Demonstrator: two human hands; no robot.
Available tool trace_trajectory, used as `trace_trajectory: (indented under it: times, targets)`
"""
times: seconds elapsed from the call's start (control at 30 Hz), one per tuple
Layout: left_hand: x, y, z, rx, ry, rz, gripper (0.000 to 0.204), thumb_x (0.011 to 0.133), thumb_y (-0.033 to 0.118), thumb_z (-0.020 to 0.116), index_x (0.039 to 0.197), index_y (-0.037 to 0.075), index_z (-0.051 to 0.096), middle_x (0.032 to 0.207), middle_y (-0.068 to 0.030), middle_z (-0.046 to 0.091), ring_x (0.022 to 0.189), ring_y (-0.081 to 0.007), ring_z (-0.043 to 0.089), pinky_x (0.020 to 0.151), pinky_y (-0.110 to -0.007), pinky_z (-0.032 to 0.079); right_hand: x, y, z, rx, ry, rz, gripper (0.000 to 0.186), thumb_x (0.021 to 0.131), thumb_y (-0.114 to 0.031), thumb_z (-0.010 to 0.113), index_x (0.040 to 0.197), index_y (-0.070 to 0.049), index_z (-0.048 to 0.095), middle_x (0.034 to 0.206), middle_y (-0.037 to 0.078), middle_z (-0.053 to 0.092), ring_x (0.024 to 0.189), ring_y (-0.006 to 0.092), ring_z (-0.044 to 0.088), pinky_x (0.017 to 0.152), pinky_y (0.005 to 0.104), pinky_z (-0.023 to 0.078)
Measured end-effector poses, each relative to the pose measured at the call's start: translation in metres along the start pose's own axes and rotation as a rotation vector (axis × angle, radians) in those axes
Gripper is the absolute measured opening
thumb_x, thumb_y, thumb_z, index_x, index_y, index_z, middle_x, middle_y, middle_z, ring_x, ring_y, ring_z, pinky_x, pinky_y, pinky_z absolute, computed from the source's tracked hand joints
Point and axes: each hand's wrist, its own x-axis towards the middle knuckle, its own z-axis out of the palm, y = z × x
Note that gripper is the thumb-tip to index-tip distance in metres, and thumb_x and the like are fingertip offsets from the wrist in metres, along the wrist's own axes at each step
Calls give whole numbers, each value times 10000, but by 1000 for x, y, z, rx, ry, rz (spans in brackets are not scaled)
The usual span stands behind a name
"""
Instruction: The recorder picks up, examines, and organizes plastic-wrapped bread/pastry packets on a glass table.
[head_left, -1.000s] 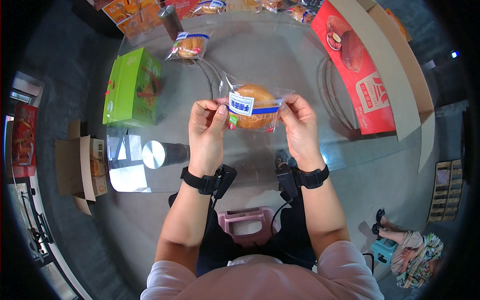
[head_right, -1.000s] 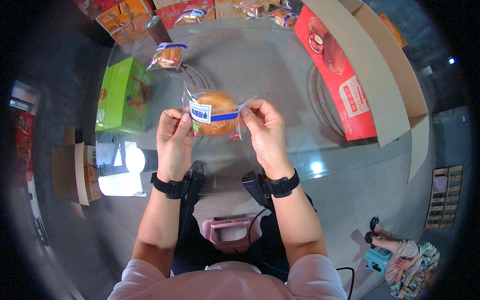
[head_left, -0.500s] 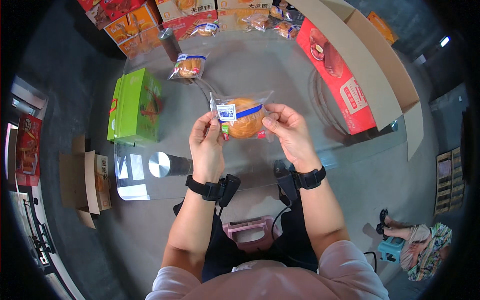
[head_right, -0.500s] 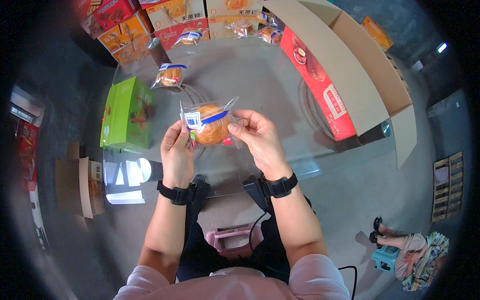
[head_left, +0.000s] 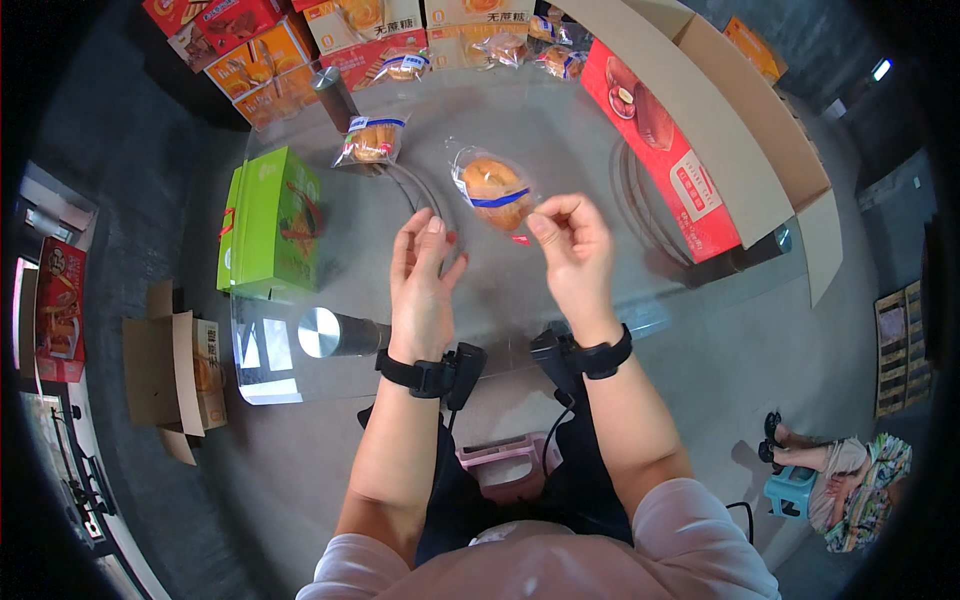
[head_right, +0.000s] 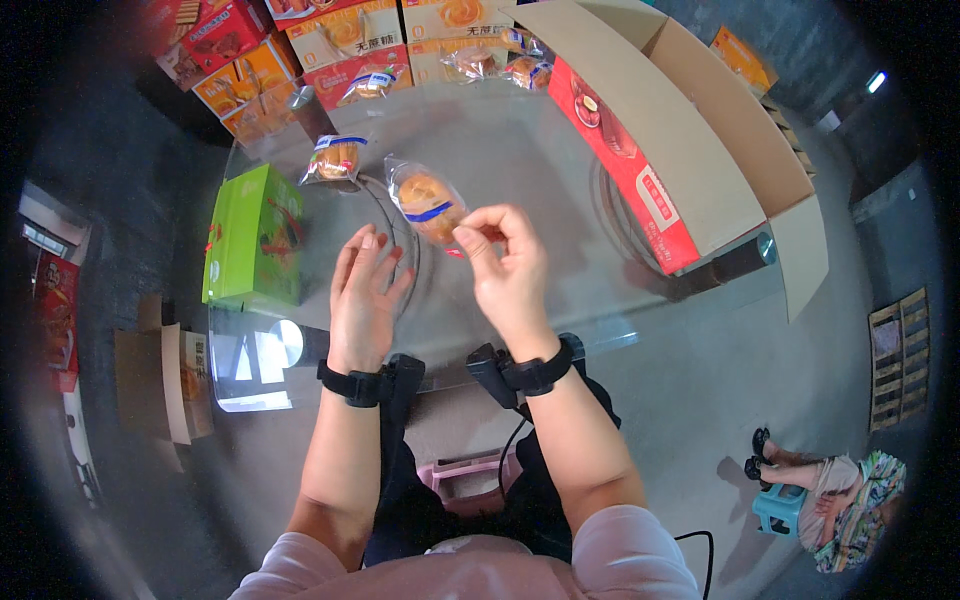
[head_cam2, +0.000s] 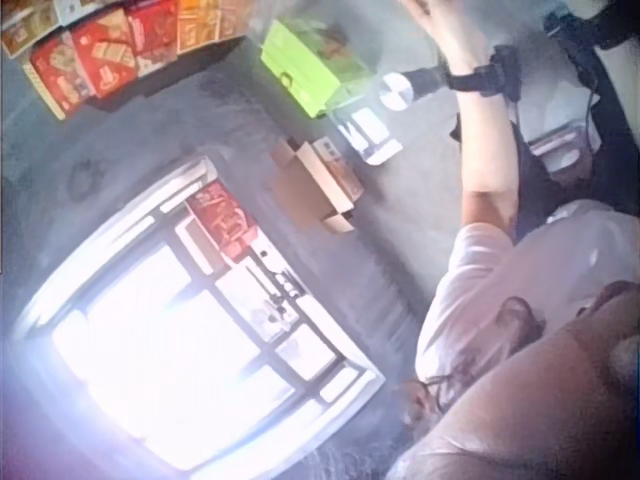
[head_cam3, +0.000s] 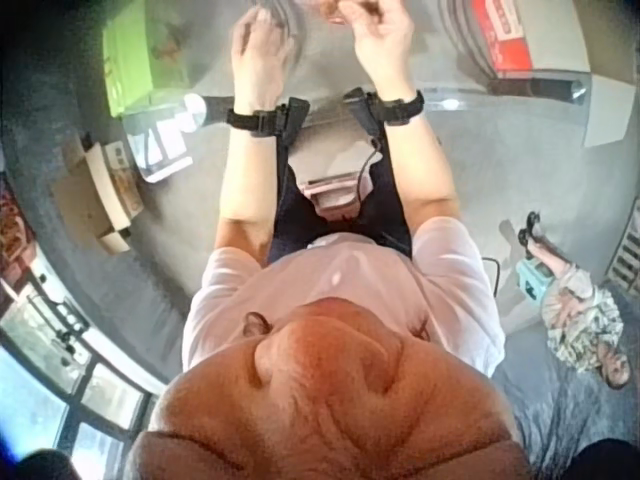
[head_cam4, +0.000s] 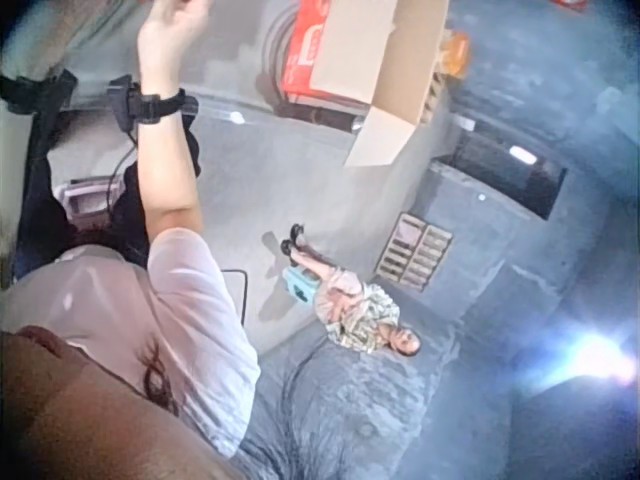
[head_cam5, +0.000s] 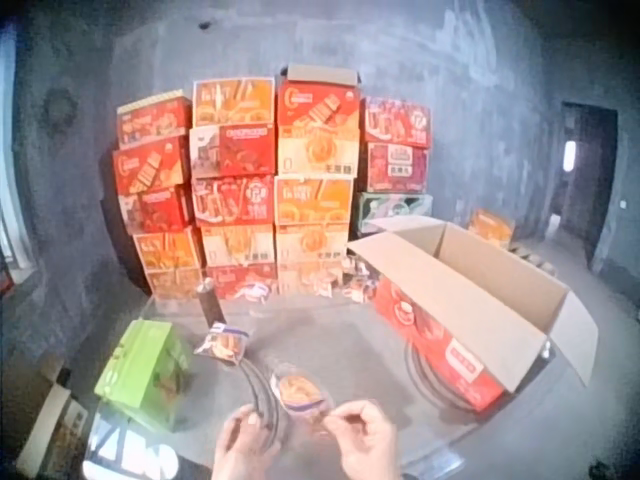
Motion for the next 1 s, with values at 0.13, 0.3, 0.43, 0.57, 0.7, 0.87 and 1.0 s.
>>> trace_trajectory:
  times: [0.13, 0.3, 0.43, 0.57, 0.7, 0.87, 1.0]
  targets:
    - [1, 5, -2, -245, -230, -203, 569, 915, 510, 553, 1267, 69, 479, 1120, -48, 542, 1026, -171, 549, 897, -357, 478, -5, -9, 18, -552, -177, -537, 136, 733, -36, 705, 821, -87, 615, 823, 45, 586, 796, 255, 552, 746, 353, 440]
    - [9, 10, -10, -437, -458, -184, 566, 895, 453, 596, 1310, 99, 444, 1192, -75, 565, 1050, -184, 583, 837, -331, 511, -8, -7, 20, -641, -340, -646, 164, 705, -87, 729, 836, -95, 630, 865, 31, 591, 826, 271, 552, 746, 391, 435]
    - [10, 16, -14, -380, -433, -138, 489, 885, 188, 608, 1328, 83, 427, 1225, -91, 555, 1099, -226, 577, 887, -379, 516, -7, -12, 10, -410, -319, -460, 218, 765, -195, 758, 917, -84, 650, 976, 47, 608, 908, 229, 579, 796, 359, 450]
    - [4, 18, -11, -295, -474, -38, 510, 868, 100, 602, 1339, 59, 412, 1257, -103, 541, 1130, -251, 563, 947, -420, 485, -7, -8, 9, 40, -210, 99, 498, 830, -282, 743, 1203, -19, 542, 1130, 78, 595, 1052, 170, 559, 884, 305, 452]
    - [3, 8, -7, -102, -482, 70, 497, 878, 72, 571, 1346, 51, 406, 1253, -103, 545, 1150, -217, 548, 969, -377, 448, -10, -5, 16, 205, -299, 267, 572, 826, -266, 748, 1264, -9, 484, 1149, 82, 587, 1047, 168, 562, 890, 316, 457]
    - [11, 2, -9, 37, -414, 153, 477, 905, 114, 594, 1335, 27, 406, 1230, -91, 548, 1130, -183, 545, 974, -341, 432, -5, 3, 12, 111, -212, 193, 591, 781, -181, 789, 1255, -7, 481, 1104, 64, 587, 1012, 126, 556, 813, 261, 495]
    - [13, -6, -14, 110, -354, 109, 456, 928, 236, 620, 1282, 19, 431, 1182, -79, 566, 1080, -161, 566, 883, -319, 488, -8, 9, 13, 38, -220, 197, 580, 768, -161, 798, 1238, -9, 495, 1091, 59, 587, 996, 115, 557, 780, 246, 507]
